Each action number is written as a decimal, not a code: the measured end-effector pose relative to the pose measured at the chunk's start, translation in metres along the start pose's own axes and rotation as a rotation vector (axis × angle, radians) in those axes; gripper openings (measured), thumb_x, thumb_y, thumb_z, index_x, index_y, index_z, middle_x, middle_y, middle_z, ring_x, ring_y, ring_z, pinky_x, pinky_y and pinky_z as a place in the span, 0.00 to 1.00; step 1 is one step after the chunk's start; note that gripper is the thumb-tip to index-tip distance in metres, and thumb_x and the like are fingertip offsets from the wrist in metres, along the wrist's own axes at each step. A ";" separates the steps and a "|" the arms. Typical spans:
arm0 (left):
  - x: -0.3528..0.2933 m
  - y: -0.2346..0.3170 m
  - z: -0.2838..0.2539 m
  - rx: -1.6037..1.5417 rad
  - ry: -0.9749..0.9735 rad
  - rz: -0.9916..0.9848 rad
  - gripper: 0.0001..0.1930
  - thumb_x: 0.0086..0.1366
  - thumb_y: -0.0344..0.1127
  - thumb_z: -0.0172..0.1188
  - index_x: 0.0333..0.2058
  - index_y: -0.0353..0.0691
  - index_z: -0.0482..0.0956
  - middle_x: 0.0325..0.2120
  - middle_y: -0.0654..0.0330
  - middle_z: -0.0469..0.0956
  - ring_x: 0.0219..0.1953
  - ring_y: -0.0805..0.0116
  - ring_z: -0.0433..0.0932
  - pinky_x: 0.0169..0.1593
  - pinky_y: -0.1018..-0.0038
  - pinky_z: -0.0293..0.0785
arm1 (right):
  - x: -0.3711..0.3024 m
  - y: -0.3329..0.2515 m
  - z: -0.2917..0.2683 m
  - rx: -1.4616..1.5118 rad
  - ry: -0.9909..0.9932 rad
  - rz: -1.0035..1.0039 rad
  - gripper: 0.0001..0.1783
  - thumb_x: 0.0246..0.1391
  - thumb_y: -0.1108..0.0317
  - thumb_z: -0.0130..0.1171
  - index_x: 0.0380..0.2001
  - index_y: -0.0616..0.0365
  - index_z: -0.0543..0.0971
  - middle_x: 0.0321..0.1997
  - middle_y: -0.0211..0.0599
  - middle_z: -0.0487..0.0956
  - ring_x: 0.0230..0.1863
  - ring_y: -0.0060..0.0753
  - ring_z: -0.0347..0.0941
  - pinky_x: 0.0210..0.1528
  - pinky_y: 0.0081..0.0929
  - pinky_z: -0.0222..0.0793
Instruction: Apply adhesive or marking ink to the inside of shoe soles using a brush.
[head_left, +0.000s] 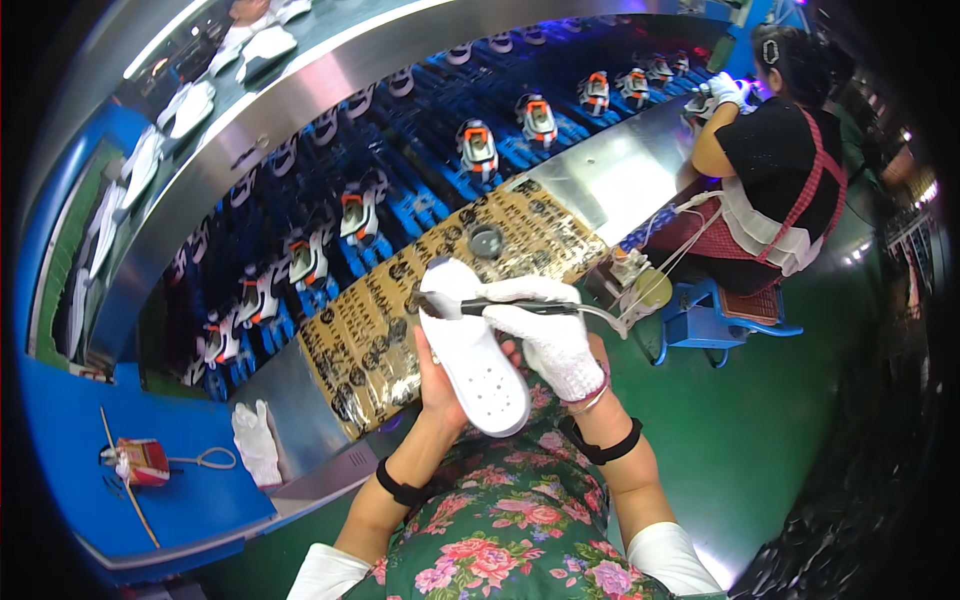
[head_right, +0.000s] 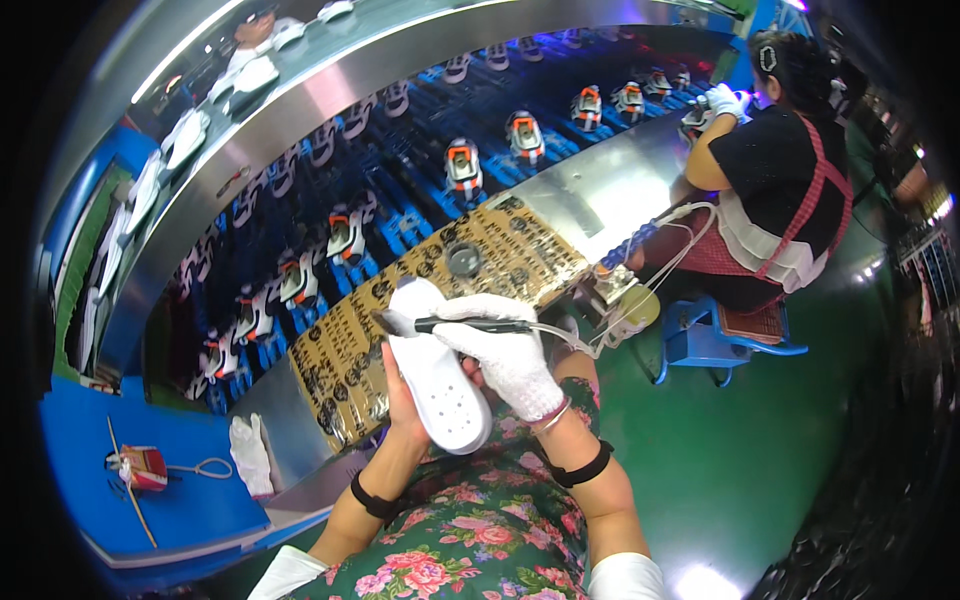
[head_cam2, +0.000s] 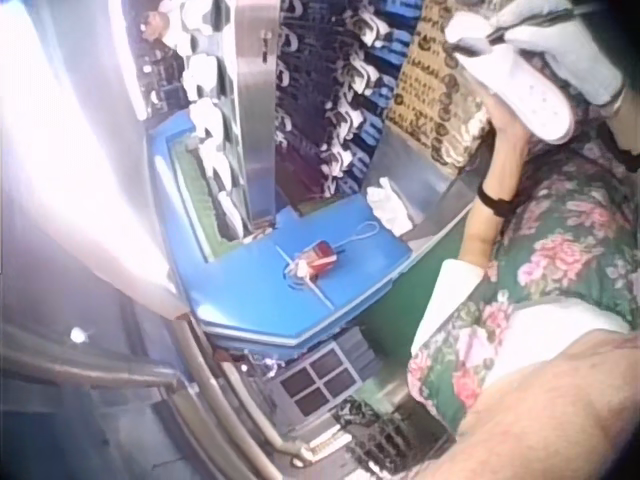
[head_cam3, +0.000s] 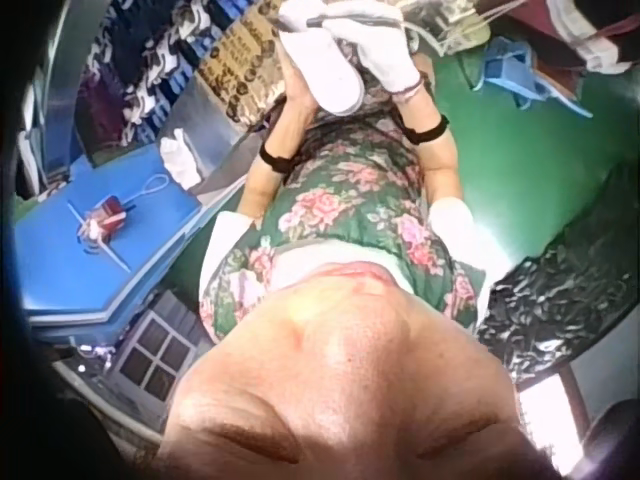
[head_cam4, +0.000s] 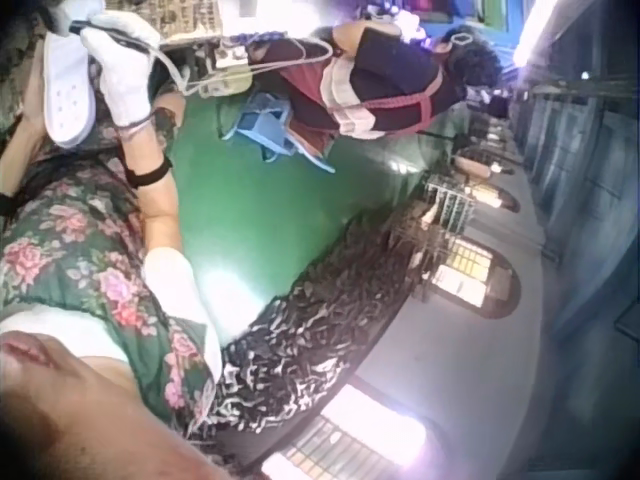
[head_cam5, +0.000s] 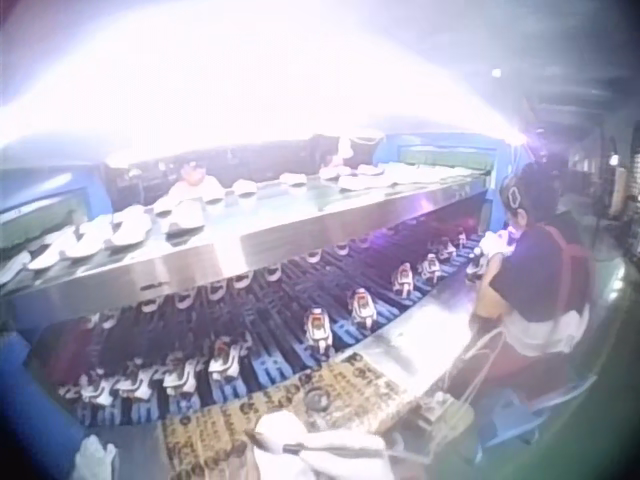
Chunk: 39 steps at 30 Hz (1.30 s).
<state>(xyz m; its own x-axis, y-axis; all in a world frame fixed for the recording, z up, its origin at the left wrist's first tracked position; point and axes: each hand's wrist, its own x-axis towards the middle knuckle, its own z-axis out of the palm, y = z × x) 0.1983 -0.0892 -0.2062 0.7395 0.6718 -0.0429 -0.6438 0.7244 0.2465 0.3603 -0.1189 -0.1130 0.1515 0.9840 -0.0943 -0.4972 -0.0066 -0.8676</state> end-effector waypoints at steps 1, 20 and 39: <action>-0.001 0.000 0.005 -0.091 0.023 -0.013 0.56 0.56 0.84 0.34 0.59 0.33 0.68 0.53 0.38 0.74 0.52 0.39 0.76 0.58 0.43 0.70 | -0.004 -0.005 0.001 -0.124 0.028 -0.021 0.09 0.50 0.76 0.67 0.37 0.61 0.85 0.27 0.27 0.83 0.21 0.11 0.70 0.22 0.13 0.66; 0.005 -0.015 0.040 0.303 0.236 0.233 0.51 0.62 0.80 0.23 0.68 0.42 0.56 0.62 0.55 0.67 0.64 0.57 0.67 0.66 0.60 0.64 | -0.013 -0.012 0.030 -1.121 -0.151 -1.175 0.16 0.38 0.78 0.67 0.36 0.59 0.85 0.38 0.42 0.83 0.39 0.45 0.80 0.41 0.35 0.75; 0.002 0.009 0.010 0.291 0.201 0.201 0.50 0.61 0.81 0.29 0.65 0.43 0.60 0.58 0.53 0.70 0.58 0.59 0.73 0.61 0.60 0.70 | -0.008 0.002 0.005 -0.939 -0.241 -1.035 0.16 0.42 0.77 0.66 0.39 0.57 0.84 0.41 0.41 0.83 0.40 0.44 0.80 0.43 0.34 0.76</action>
<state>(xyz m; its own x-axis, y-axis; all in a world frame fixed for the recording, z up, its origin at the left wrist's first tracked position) 0.1955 -0.0827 -0.1946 0.5326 0.8334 -0.1473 -0.6681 0.5209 0.5313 0.3532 -0.1263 -0.1118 -0.1026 0.6226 0.7758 0.5052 0.7044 -0.4986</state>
